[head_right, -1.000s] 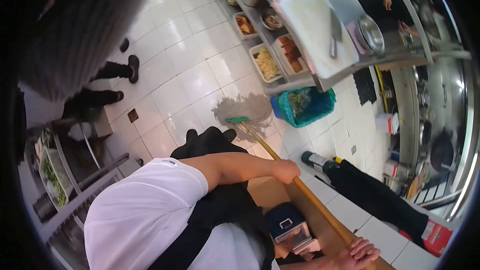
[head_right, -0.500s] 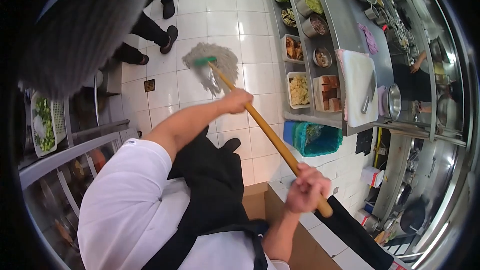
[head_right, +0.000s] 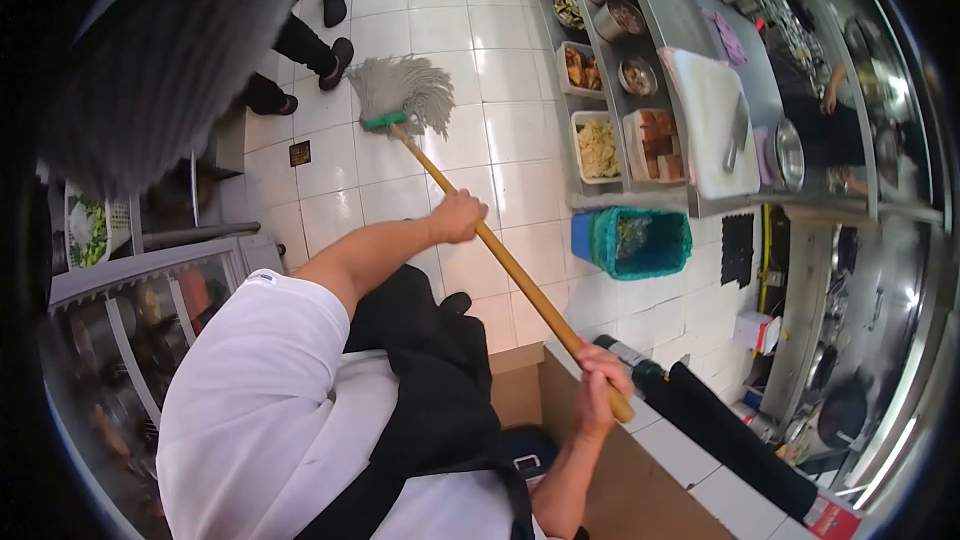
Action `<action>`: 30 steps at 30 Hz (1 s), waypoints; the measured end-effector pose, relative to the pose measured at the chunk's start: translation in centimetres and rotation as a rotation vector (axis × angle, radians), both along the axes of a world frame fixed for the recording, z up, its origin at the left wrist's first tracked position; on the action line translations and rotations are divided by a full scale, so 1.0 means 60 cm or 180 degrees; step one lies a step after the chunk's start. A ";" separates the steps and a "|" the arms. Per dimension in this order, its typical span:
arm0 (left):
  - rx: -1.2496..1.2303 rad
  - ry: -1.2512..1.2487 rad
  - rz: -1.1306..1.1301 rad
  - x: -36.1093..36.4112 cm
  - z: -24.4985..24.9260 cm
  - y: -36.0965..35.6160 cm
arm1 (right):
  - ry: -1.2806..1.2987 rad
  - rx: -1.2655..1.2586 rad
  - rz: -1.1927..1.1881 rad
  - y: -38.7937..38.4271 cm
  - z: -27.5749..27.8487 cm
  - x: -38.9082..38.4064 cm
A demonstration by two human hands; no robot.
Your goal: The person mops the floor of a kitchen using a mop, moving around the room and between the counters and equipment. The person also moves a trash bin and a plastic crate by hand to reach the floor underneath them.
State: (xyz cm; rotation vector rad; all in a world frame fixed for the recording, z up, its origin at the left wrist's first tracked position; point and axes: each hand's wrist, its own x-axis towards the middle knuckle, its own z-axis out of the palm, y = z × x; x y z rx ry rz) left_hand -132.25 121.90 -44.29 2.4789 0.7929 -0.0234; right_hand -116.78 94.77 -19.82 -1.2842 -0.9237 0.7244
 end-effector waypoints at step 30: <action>-0.0468 -0.0061 0.1592 -0.323 -0.036 -0.004 | 0.0875 0.0466 0.1124 0.187 -0.013 -0.107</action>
